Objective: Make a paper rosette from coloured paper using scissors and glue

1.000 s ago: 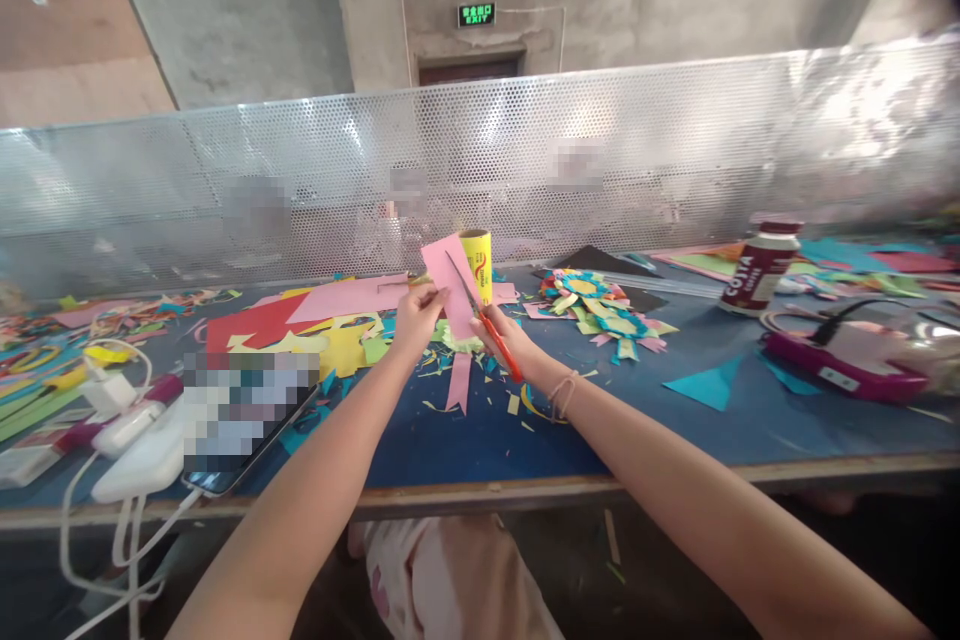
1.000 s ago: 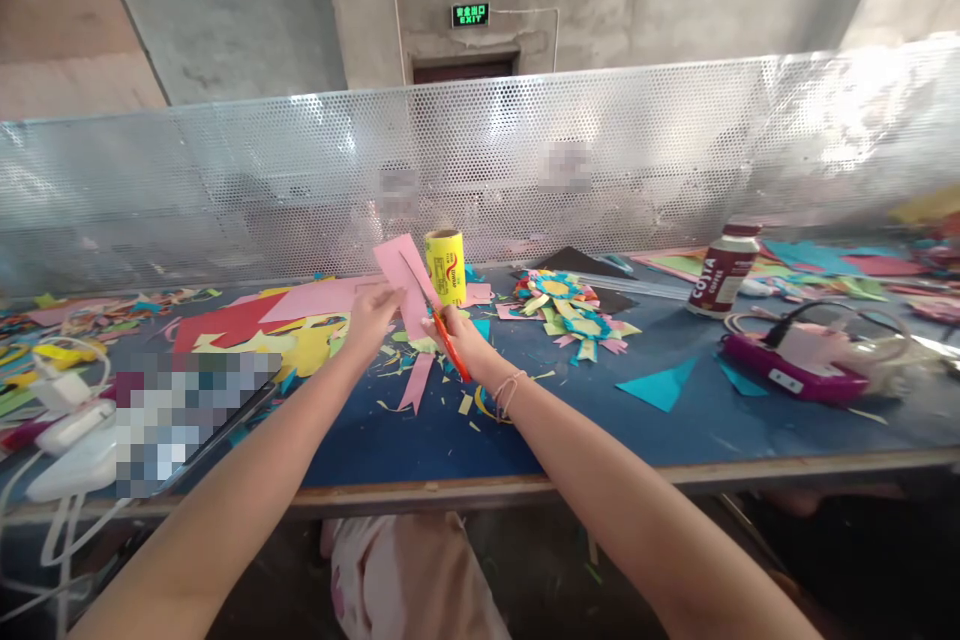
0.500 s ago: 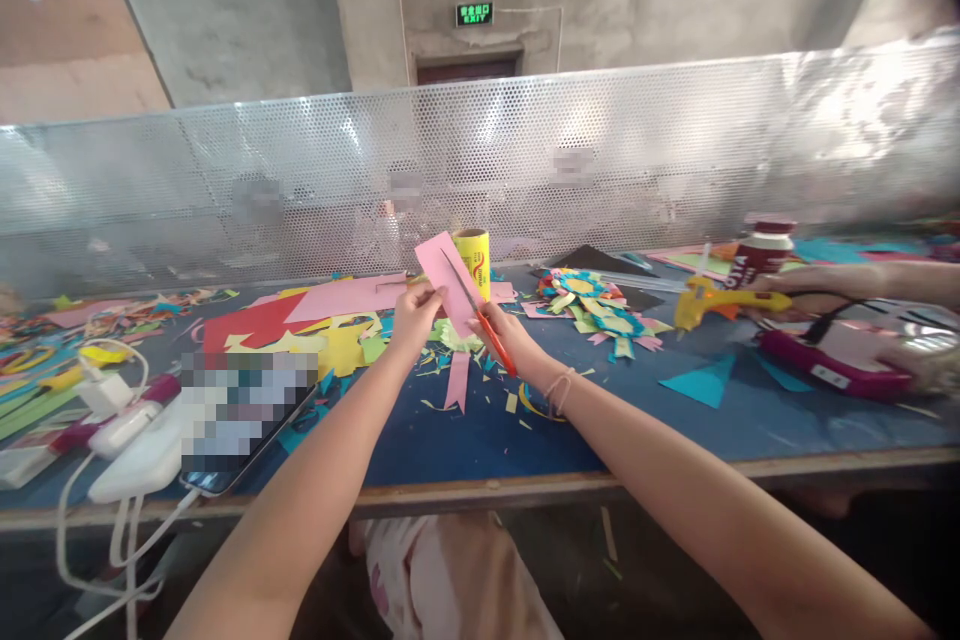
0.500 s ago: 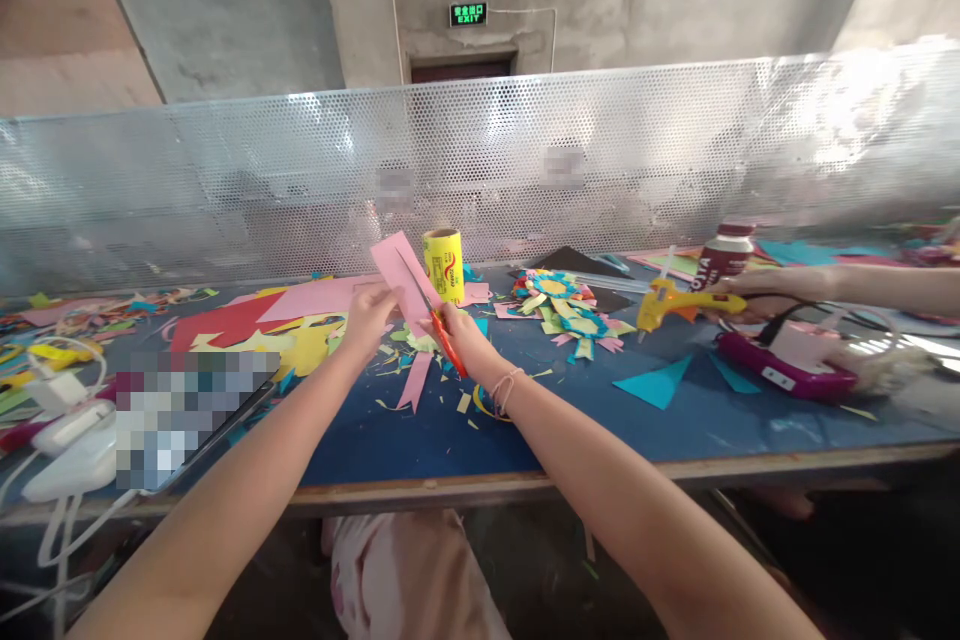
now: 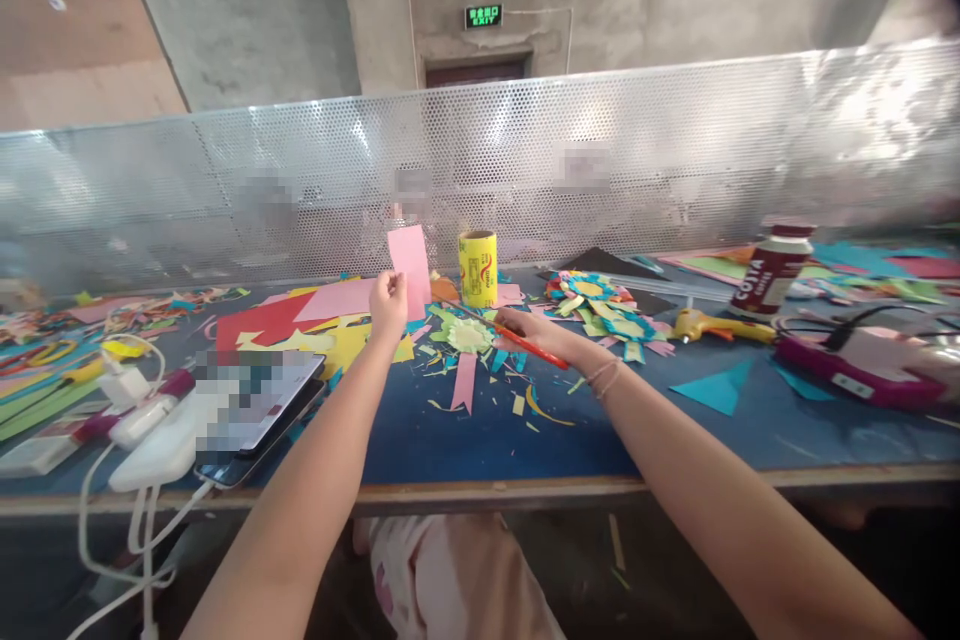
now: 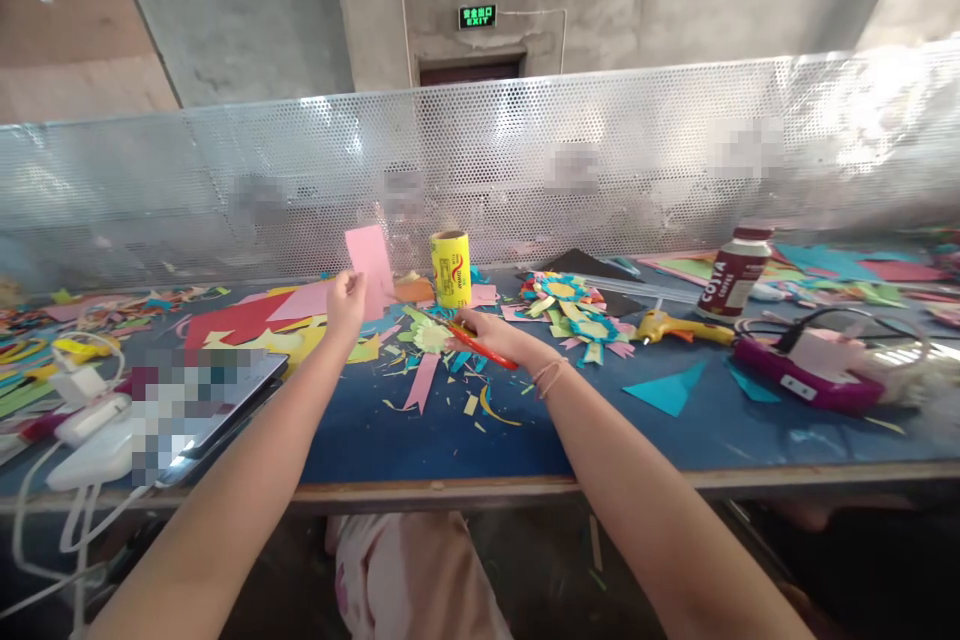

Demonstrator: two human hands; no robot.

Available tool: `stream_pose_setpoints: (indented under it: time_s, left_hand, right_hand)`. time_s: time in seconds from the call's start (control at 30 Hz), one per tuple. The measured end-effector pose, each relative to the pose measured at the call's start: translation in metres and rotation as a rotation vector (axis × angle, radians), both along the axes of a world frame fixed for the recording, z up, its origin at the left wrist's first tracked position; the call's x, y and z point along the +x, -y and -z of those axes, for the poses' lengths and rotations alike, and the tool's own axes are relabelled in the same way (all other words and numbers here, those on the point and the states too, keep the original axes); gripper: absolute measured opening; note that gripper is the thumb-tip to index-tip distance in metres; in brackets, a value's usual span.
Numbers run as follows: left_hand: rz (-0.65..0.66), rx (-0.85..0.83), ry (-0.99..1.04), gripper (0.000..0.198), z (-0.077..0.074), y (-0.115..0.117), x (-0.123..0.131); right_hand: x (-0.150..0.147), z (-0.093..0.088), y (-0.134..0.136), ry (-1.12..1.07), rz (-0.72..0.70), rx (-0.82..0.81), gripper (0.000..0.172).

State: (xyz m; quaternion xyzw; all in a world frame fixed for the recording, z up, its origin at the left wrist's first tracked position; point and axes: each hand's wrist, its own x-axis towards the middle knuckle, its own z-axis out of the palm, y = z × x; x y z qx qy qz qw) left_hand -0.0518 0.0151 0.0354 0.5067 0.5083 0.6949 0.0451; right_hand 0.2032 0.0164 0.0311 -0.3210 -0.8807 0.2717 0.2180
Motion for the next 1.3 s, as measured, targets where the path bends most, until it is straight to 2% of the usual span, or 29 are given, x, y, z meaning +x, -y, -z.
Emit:
stream_pose_setpoints:
  time_s: [0.13,0.23,0.33,0.43,0.63,1.1,1.3]
  left_hand:
    - [0.069,-0.056,-0.048,0.016,-0.003,0.001,-0.005]
    - [0.181,-0.081,-0.060,0.015,-0.004,0.004,0.000]
    - [0.284,-0.093,-0.079,0.017,-0.005,0.009,0.007]
    - [0.332,-0.143,-0.103,0.017,-0.007,0.014,0.013]
    - [0.369,-0.192,-0.128,0.017,-0.008,0.018,0.018]
    - [0.440,-0.170,-0.122,0.017,-0.005,0.017,0.020]
    - [0.354,-0.131,-0.053,0.017,0.001,0.008,0.018]
  right_hand:
    - [0.012,-0.001,-0.006,-0.045,0.141,0.067,0.046]
    - [0.016,-0.002,-0.007,-0.054,0.228,0.123,0.044]
    - [0.017,-0.003,-0.007,-0.052,0.206,0.135,0.043]
    - [0.016,-0.004,-0.006,-0.031,0.183,0.133,0.044]
    - [0.011,-0.005,-0.003,-0.027,0.171,0.111,0.042]
    - [0.011,-0.003,-0.003,-0.045,0.148,0.119,0.039]
    - [0.008,-0.001,-0.004,-0.102,0.214,0.112,0.040]
